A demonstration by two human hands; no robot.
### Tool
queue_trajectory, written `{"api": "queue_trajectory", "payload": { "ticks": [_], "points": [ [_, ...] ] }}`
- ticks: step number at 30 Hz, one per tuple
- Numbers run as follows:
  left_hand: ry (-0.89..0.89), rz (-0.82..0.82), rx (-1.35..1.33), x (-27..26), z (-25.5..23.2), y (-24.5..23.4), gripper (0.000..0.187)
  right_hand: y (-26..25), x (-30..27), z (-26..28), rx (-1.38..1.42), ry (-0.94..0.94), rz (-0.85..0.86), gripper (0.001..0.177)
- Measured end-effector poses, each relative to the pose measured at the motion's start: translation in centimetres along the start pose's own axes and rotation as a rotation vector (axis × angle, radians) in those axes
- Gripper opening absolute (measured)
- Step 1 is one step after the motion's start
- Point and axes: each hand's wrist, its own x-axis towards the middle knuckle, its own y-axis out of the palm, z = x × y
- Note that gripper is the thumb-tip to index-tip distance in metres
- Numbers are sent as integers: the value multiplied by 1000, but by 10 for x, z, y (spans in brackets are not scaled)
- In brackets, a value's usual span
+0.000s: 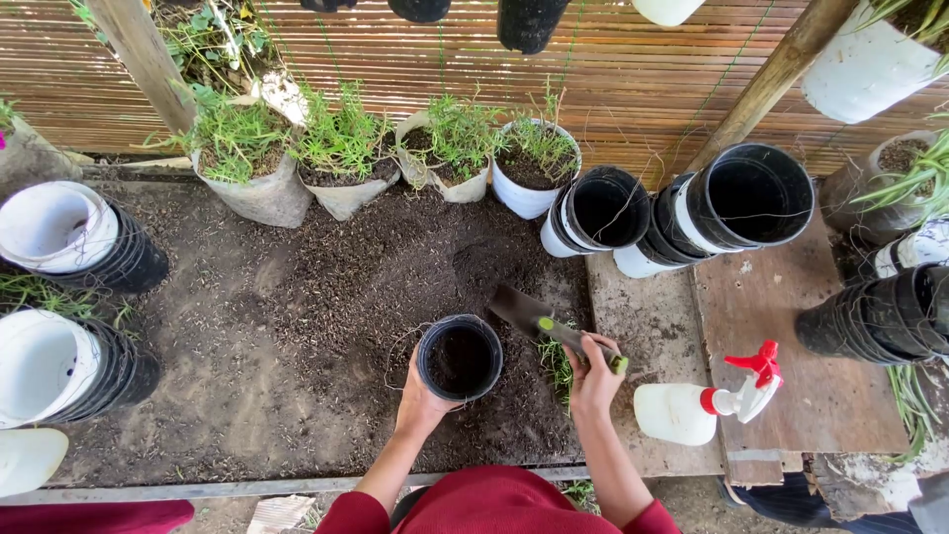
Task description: Planting a small seedling into a pot with soil using a hand trowel
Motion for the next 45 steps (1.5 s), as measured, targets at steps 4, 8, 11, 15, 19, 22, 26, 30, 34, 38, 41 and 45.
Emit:
{"api": "queue_trajectory", "payload": {
  "ticks": [4,8,11,15,19,22,26,30,34,38,41,45],
  "points": [
    [86,-26,38,2,10,1,129,-1,14,2,22,52,-10,14],
    [94,-9,17,1,12,2,131,17,12,0,66,94,-39,13],
    [54,-10,-4,1,7,1,130,26,13,-4,99,133,-48,10],
    [58,-9,-32,3,-1,0,125,29,15,-6,156,225,-112,10],
    [50,2,13,3,4,0,131,22,21,-5,116,268,-92,13],
    [17,3,-59,3,-3,-2,126,11,23,13,171,256,-65,13],
    [3,-14,-36,1,-17,-5,123,-6,20,56,53,95,114,7],
    [38,-43,-61,1,-9,-10,114,-30,26,81,-87,-165,198,13],
    [85,-57,-71,1,-18,-8,112,12,-47,103,-643,-415,350,10],
    [122,-51,-110,-2,-13,-7,102,51,-99,102,-872,-829,780,11],
    [140,-46,-146,6,-2,-1,98,68,-116,115,-950,-964,826,15],
    [160,-35,-203,12,24,18,95,87,-114,89,-854,-906,951,12]
  ]
}}
